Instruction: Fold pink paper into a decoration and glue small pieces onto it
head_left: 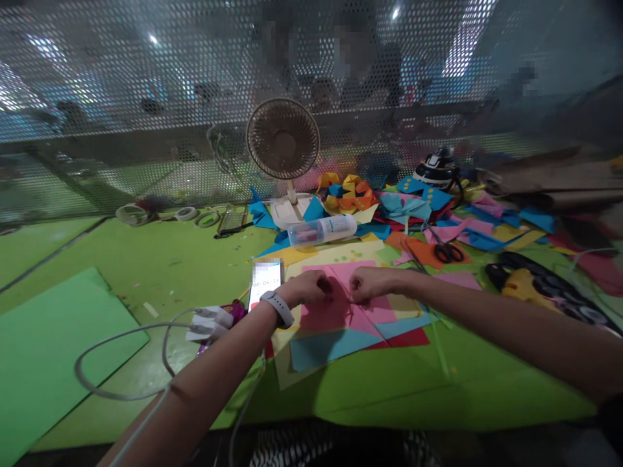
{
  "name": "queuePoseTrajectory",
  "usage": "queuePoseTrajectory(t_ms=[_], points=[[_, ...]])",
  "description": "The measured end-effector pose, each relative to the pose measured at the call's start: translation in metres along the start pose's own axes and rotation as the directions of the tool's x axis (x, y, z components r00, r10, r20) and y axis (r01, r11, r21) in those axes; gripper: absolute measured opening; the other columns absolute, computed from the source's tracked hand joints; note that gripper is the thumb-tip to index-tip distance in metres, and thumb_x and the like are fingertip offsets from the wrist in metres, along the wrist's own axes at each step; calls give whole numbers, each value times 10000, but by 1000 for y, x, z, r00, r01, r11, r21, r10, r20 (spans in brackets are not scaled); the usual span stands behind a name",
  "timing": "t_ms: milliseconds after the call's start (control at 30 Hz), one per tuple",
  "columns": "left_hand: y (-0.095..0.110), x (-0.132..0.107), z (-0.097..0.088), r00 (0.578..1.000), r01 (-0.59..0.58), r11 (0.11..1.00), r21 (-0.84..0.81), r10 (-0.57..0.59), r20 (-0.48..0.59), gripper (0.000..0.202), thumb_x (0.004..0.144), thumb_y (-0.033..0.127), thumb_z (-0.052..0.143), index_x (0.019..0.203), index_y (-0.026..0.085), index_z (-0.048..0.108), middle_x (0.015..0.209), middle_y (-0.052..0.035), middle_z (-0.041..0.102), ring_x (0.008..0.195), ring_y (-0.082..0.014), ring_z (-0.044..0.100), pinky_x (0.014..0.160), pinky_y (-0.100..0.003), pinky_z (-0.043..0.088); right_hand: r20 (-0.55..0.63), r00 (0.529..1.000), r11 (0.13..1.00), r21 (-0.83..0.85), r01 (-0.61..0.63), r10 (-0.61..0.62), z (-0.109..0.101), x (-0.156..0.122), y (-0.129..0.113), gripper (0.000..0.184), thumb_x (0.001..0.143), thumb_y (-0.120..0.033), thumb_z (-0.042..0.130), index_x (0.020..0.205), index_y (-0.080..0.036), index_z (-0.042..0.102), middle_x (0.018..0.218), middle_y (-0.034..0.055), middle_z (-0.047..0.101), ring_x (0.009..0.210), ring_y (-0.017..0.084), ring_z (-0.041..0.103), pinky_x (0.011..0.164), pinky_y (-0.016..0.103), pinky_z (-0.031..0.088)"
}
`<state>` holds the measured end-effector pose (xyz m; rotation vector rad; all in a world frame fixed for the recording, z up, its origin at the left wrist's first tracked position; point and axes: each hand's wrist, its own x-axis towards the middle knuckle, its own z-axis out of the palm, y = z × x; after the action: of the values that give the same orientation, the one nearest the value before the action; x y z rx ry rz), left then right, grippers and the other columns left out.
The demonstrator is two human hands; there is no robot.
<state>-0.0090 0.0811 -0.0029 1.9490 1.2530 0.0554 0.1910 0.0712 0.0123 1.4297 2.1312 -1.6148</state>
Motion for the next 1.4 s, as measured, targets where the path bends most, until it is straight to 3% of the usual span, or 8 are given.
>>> queuePoseTrajectory(t_ms=[433,600,767,867,967,1133,1300,1400], points=[[6,-27,5,984,-88,989,-120,68,-162,248,669,208,562,901,162,637,900,-52,679,810,-188,614,689,-266,461,-99,994,998,-44,33,-37,7,-7,2,145,683,-251,520,594,-153,579,531,10,621,528,128,594,533,208,436],[6,-42,18,936,-101,984,-148,43,-350,204,753,308,523,862,159,609,847,-59,660,765,-184,600,654,-282,449,-437,889,937,-348,-26,-138,24,-18,2,127,682,-257,528,703,-166,615,699,47,663,653,168,583,526,232,331],[11,-48,24,894,-141,958,-248,15,-448,228,793,378,526,839,165,590,819,-52,649,749,-172,590,649,-282,436,-509,839,869,-485,-97,-190,31,-29,-1,86,705,-232,545,746,-187,606,731,33,659,654,154,558,522,236,264],[18,-48,27,911,-144,874,-464,-66,-407,359,789,472,543,938,146,562,836,-77,654,754,-181,598,648,-294,447,-558,799,863,-495,-105,-223,28,-34,-4,92,751,-270,536,750,-190,583,723,21,651,638,139,547,524,235,246],[26,-45,33,968,-142,685,-715,-55,-245,505,718,454,657,1086,143,505,943,-103,653,824,-185,607,706,-304,462,-595,747,815,-565,-129,-295,27,-38,-10,110,787,-284,507,780,-192,566,744,25,647,653,145,541,532,245,230],[32,-37,40,981,-143,440,-886,-54,-185,337,675,418,710,769,132,558,728,-20,607,667,-115,565,684,-266,450,-531,717,725,-687,-52,-452,33,-38,-19,167,848,-265,422,788,-180,552,762,47,623,692,155,531,597,264,272],[27,-35,43,968,-192,332,-923,-91,-234,309,693,413,696,798,139,597,719,1,580,620,-85,518,651,-238,419,-696,594,889,-452,73,-403,35,-36,-15,218,866,-370,421,790,-193,524,785,39,599,716,154,521,638,255,339],[24,-36,45,953,-242,351,-904,-88,-289,288,723,410,672,768,133,609,662,13,554,586,-70,474,603,-212,385,-654,689,949,-240,202,-312,36,-31,-8,264,871,-434,408,781,-205,503,710,6,579,654,139,516,588,239,355]])
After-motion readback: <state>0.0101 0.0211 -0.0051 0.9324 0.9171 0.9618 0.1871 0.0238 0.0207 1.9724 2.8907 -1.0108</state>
